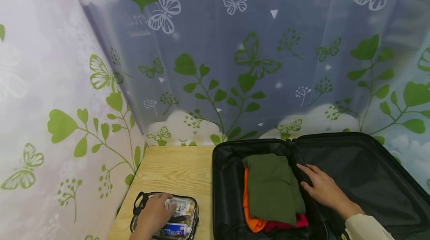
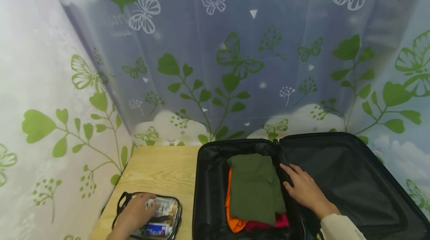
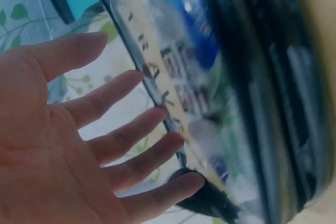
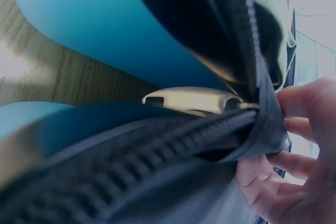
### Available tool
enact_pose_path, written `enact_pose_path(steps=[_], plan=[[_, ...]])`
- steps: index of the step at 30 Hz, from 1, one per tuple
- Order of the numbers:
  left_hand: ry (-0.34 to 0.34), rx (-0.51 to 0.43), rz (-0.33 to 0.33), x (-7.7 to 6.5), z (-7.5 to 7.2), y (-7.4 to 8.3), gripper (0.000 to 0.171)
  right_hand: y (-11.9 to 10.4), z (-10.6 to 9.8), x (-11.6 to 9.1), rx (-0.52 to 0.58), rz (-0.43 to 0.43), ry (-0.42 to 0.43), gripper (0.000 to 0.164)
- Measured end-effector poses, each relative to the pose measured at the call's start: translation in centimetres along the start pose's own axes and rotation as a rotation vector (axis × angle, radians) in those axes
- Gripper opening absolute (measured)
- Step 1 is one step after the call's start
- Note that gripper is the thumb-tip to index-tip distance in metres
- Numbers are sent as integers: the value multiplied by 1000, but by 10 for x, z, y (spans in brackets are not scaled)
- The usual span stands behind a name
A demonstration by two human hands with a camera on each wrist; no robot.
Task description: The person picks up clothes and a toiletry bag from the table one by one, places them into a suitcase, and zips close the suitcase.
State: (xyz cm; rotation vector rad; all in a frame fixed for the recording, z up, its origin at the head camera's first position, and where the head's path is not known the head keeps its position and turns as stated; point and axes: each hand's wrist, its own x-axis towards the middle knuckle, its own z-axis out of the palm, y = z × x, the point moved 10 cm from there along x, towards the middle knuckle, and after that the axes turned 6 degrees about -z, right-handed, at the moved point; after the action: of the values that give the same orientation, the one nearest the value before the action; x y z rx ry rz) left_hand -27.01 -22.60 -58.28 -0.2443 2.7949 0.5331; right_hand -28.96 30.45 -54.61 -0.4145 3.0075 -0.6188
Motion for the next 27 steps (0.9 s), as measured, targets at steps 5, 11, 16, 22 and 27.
enact_pose_path(steps=[5, 11, 16, 22, 27], plan=[[73, 22, 12, -5, 10, 5, 54, 0, 1, 0, 0, -3, -2, 68], [132, -9, 59, -1, 13, 10, 56, 0, 3, 0, -7, -10, 11, 68], [166, -48, 186, 8, 10, 18, 41, 0, 4, 0, -12, -16, 16, 68], [155, -84, 337, 28, 5, 36, 21, 0, 3, 0, -16, -10, 21, 68], [102, -103, 432, 39, 7, 52, 14, 0, 3, -1, -13, -5, 19, 67]])
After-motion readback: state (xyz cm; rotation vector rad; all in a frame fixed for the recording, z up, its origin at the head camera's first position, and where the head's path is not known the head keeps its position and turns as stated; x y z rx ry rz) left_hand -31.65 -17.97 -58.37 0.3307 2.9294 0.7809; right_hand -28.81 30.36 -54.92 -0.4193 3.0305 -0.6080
